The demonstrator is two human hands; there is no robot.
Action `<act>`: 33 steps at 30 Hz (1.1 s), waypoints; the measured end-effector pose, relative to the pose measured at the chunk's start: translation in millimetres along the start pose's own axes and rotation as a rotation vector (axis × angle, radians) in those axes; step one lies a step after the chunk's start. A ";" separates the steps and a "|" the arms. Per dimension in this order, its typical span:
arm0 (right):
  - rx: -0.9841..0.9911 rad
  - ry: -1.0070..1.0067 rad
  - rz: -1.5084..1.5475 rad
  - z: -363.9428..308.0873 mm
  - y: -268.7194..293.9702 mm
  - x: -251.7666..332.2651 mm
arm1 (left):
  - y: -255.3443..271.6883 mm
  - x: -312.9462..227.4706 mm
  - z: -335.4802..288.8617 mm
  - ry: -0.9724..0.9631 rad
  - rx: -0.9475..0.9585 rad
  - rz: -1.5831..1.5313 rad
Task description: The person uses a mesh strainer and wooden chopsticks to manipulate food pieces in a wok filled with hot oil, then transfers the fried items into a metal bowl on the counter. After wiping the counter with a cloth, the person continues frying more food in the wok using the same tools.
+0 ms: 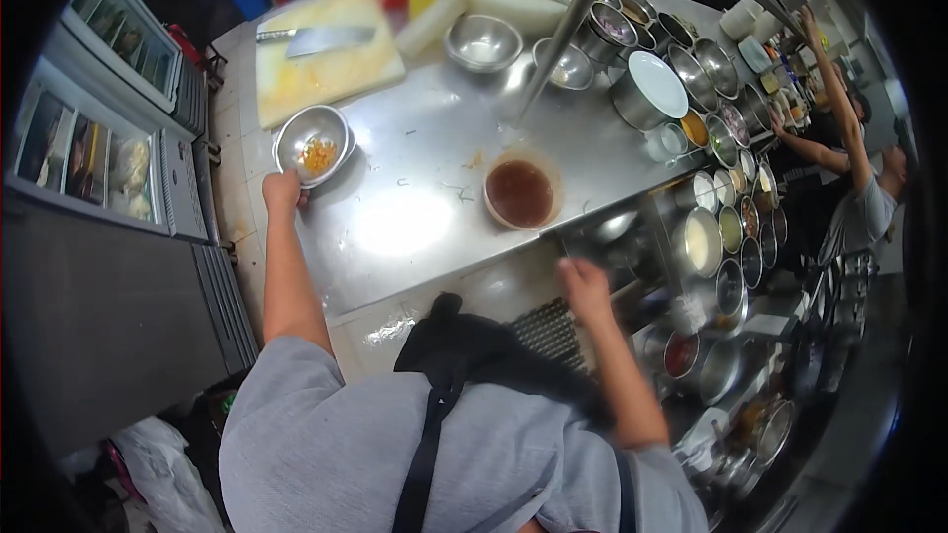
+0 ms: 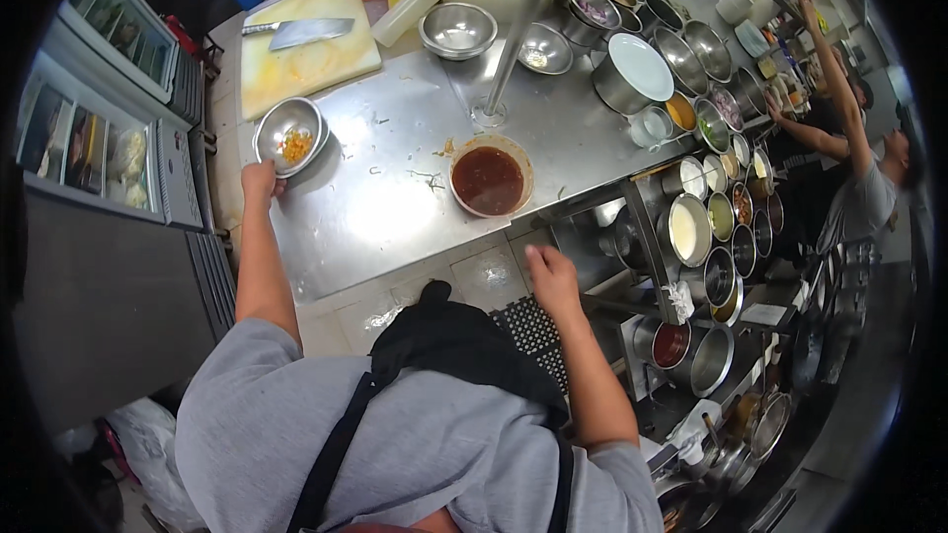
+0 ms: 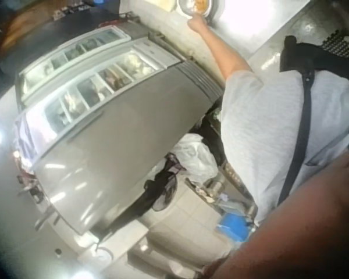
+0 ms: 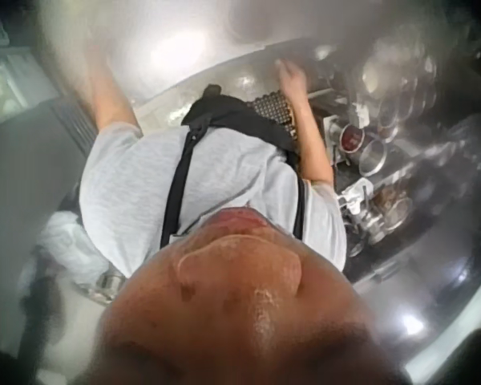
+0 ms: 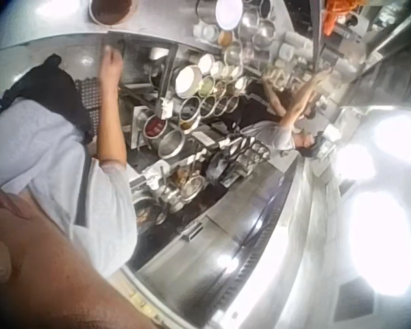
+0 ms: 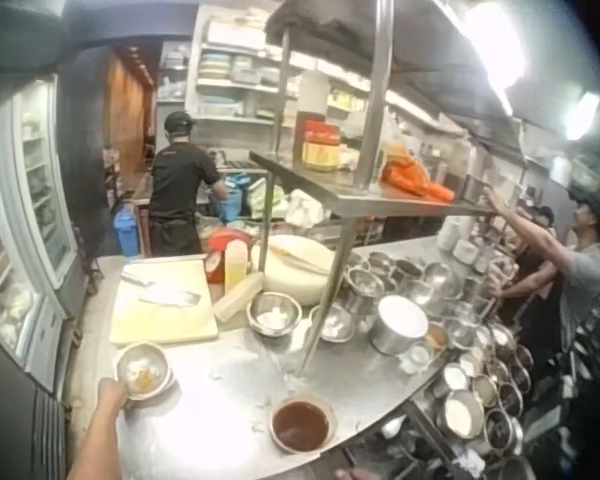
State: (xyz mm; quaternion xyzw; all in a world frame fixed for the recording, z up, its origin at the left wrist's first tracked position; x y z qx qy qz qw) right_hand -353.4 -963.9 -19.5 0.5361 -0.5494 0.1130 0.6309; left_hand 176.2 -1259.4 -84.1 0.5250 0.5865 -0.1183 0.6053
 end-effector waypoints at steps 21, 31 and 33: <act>-0.235 -0.067 0.175 79.0 -55.0 5.7 | -193.0 -107.5 -7.0 -0.519 0.238 0.103; -0.388 -0.130 0.279 109.8 -6.7 -4.1 | -245.2 -114.6 -51.5 -0.383 0.408 -0.034; -0.465 -0.061 0.024 128.2 12.0 -0.6 | -240.6 -111.9 -41.0 -0.349 0.447 0.025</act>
Point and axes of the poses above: each hand's wrist, its own z-axis towards the middle knuckle, its own y-axis out of the back of the hand, x = y × z, the point moved 8 cm from there along z, towards the middle knuckle, and after that the axes turned 10 degrees about -x, right-handed, at the moved point
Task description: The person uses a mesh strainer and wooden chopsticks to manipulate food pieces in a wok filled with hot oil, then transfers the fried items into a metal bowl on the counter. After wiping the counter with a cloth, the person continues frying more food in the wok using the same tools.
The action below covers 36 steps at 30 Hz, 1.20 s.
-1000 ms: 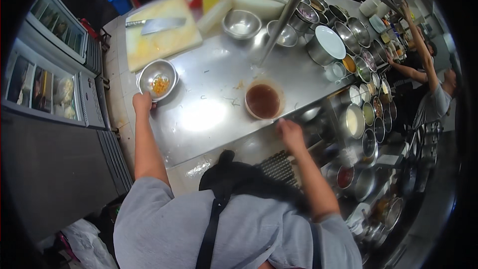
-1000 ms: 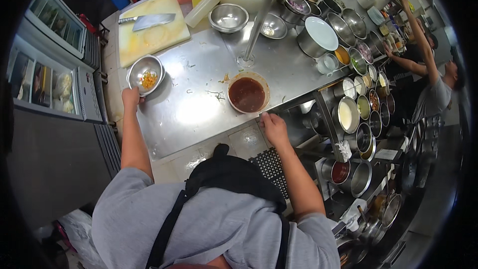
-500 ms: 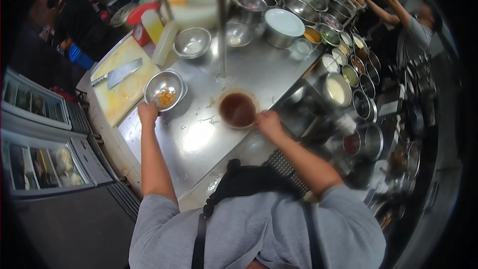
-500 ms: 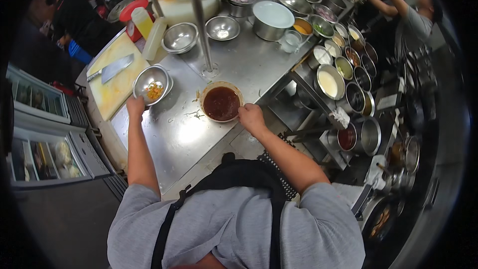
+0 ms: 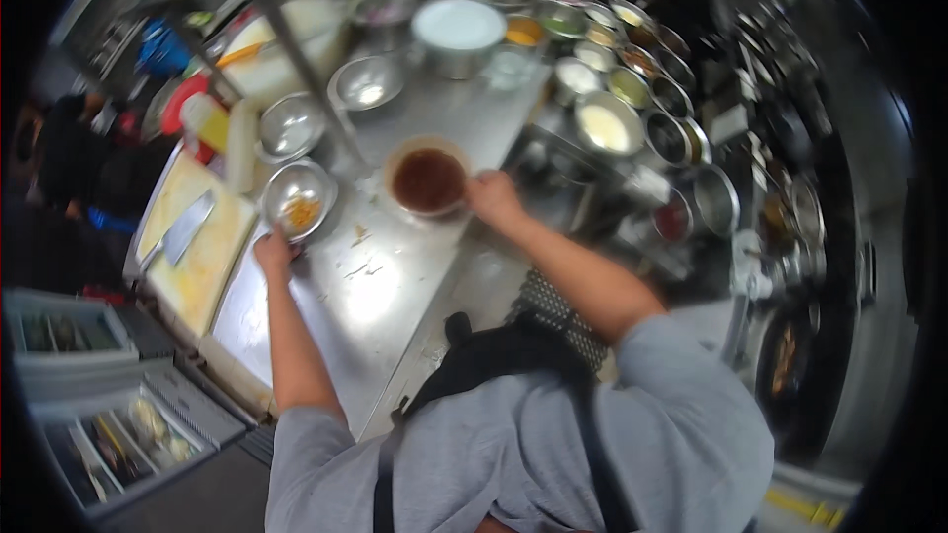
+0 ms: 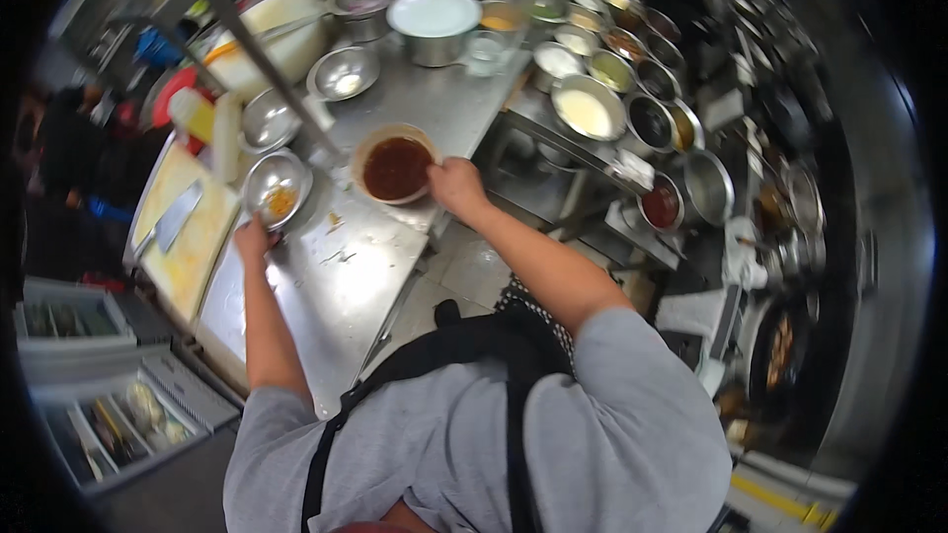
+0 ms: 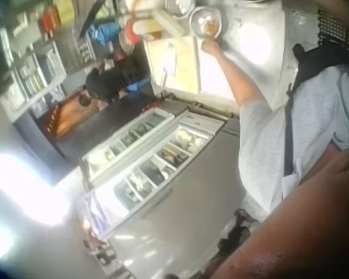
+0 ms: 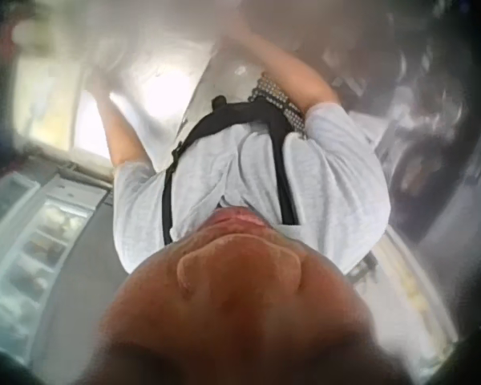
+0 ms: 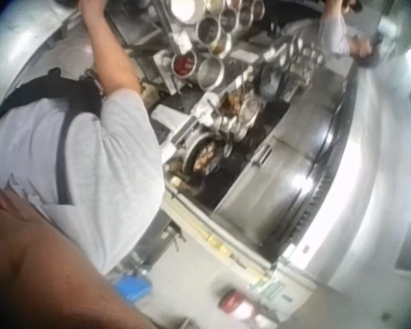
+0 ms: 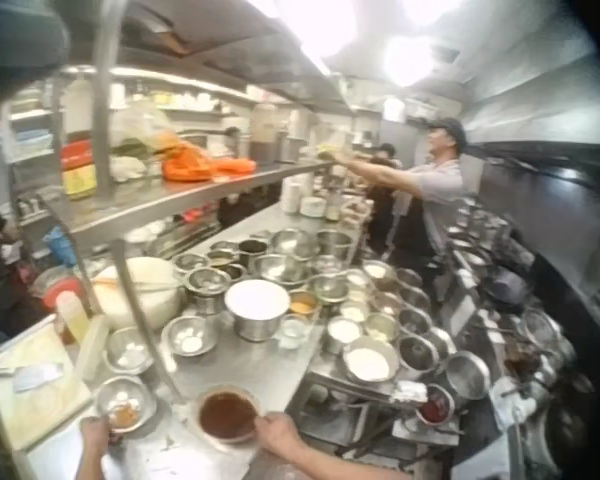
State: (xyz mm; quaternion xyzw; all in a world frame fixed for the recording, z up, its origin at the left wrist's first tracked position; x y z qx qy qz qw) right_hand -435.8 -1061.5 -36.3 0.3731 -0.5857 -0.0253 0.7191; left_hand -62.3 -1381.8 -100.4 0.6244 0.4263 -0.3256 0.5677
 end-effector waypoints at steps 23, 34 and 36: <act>0.342 -0.015 0.283 13.1 3.3 -32.6 | -245.4 -252.0 -295.5 -0.604 0.571 -0.293; 0.348 -0.952 0.355 -116.9 302.7 -310.9 | -494.5 -237.3 -264.3 -0.186 0.126 0.006; 0.288 -1.038 0.399 -129.6 330.6 -354.4 | -496.2 -244.2 -269.3 -0.147 0.069 -0.016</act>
Point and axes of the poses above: each hand's wrist, its own z-axis towards the middle knuckle, its own y-axis out of the back of the hand, x = y × z, the point moved 8 cm from there along z, towards the middle knuckle, and after that the axes turned 10 degrees about -x, right-handed, at the moved point
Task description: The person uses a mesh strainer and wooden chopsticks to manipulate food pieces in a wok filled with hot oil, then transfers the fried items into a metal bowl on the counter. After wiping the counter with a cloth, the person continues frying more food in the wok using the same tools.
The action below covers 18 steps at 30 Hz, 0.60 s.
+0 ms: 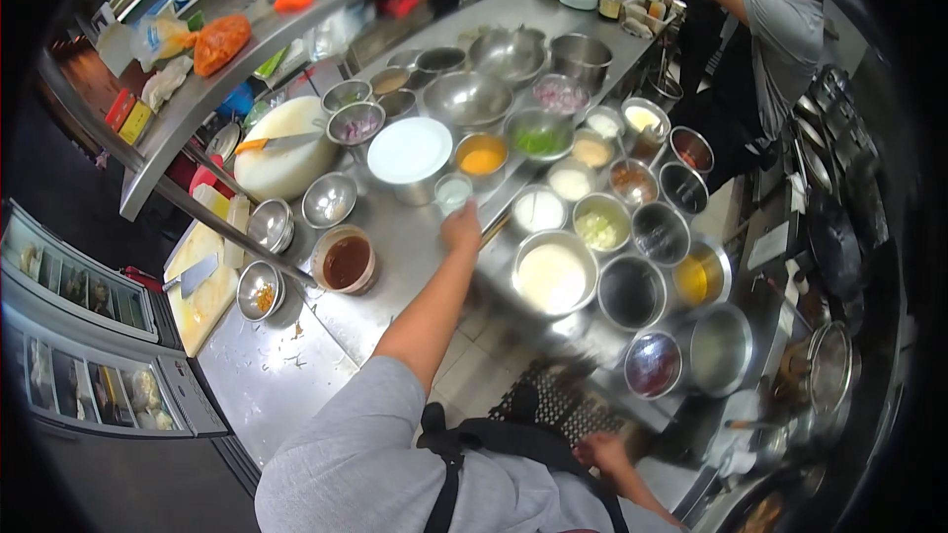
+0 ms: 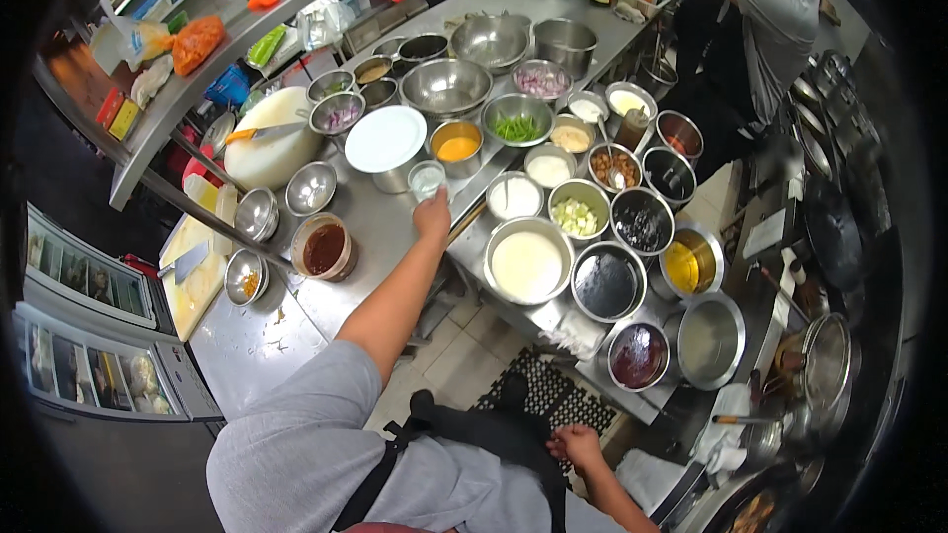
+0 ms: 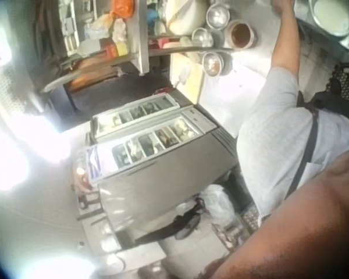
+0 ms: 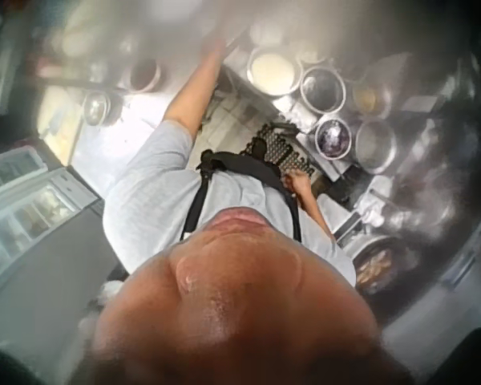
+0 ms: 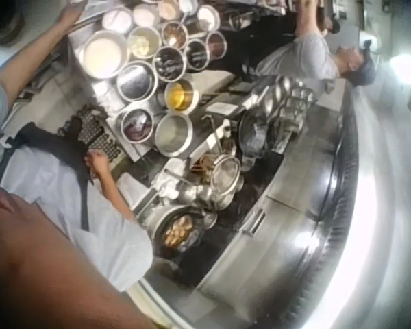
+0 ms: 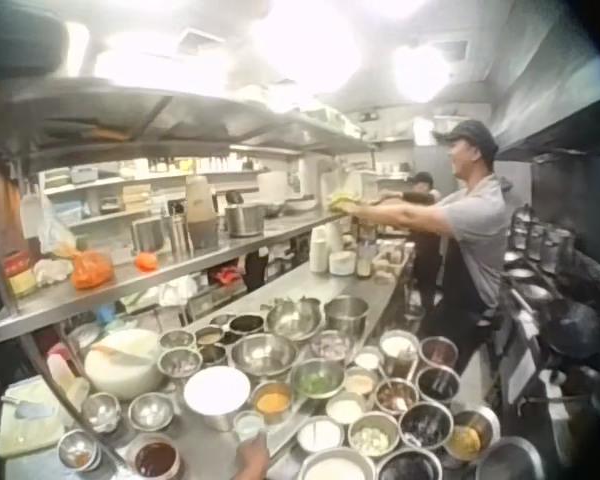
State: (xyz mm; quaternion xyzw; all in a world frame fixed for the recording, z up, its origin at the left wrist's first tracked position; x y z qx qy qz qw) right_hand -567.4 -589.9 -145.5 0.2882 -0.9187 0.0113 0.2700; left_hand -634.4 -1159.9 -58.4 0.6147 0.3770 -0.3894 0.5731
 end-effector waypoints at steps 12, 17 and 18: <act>0.095 0.130 -0.034 35.6 24.3 70.6 | 52.8 41.5 8.7 0.105 0.038 -0.176; 0.132 0.220 -0.180 23.8 12.8 99.6 | 153.0 -53.0 -59.3 -0.093 0.252 -0.341; 0.120 0.229 -0.165 5.4 8.5 112.5 | 168.0 -73.7 -78.3 -0.087 0.324 -0.318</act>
Point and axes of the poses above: each hand's wrist, its own z-axis towards the middle knuckle, its own y-axis out of the back of the hand, x = y × z, the point moved 8 cm from there along z, towards the middle knuckle, and after that the axes turned 10 degrees about -x, right-handed, at the moved point
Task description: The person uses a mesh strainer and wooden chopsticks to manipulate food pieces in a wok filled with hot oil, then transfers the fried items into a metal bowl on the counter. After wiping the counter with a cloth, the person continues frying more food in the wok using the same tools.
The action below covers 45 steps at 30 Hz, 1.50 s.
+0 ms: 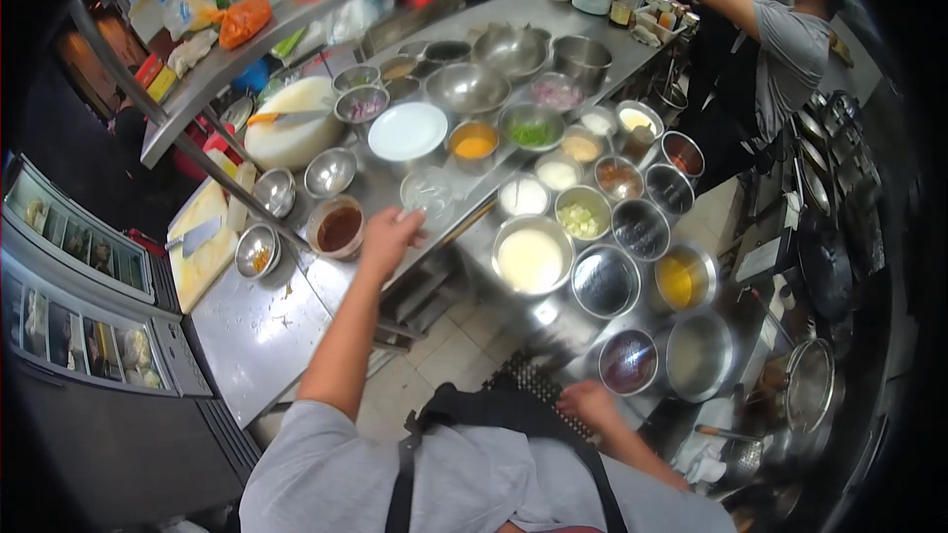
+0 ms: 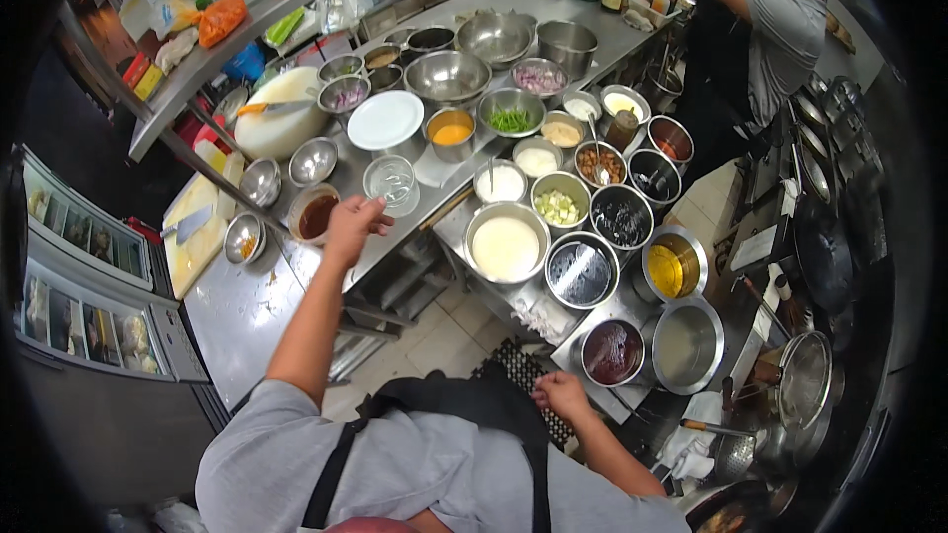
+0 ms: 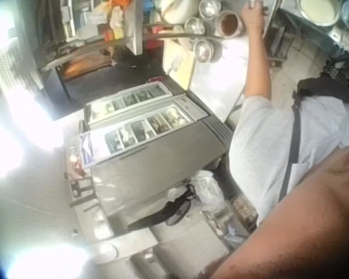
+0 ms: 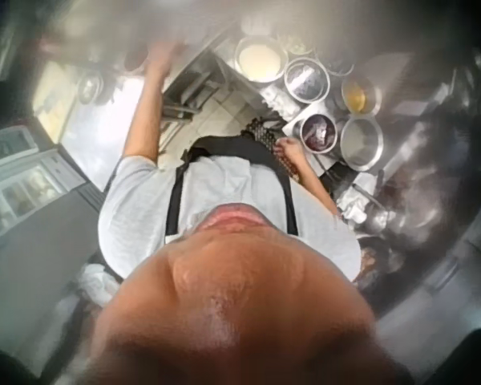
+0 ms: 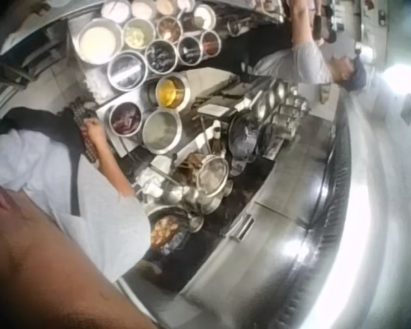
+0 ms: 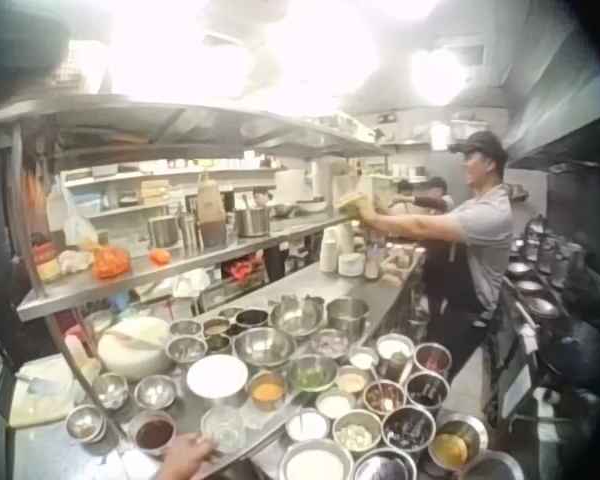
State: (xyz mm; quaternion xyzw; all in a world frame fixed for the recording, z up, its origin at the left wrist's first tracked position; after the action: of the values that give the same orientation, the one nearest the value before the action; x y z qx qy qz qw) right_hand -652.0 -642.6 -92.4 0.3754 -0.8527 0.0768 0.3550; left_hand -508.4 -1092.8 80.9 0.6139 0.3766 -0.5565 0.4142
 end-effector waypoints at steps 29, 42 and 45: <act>-0.330 -0.361 -0.348 64.8 125.3 -220.9 | 16.6 -291.0 -269.4 -0.894 0.855 -0.418; -0.280 -0.312 -0.143 59.1 80.3 -201.4 | 35.4 -296.9 -262.2 -0.726 0.396 -0.026; -0.267 -0.310 -0.194 61.8 86.6 -208.1 | 42.7 -297.3 -257.3 -0.783 0.347 -0.073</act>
State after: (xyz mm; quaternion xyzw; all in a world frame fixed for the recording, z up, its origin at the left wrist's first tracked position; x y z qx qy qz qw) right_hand -649.1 -484.1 -264.2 0.4125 -0.8596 -0.1299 0.2720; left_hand -402.2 -870.4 390.2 0.4033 0.1130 -0.8169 0.3965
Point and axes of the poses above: each hand's wrist, its own z-axis towards the middle knuckle, its own y-axis out of the back of the hand, x = y × z, the point moved 8 cm from there along z, towards the middle knuckle, and after that the axes turned 10 degrees about -x, right-handed, at the moved point
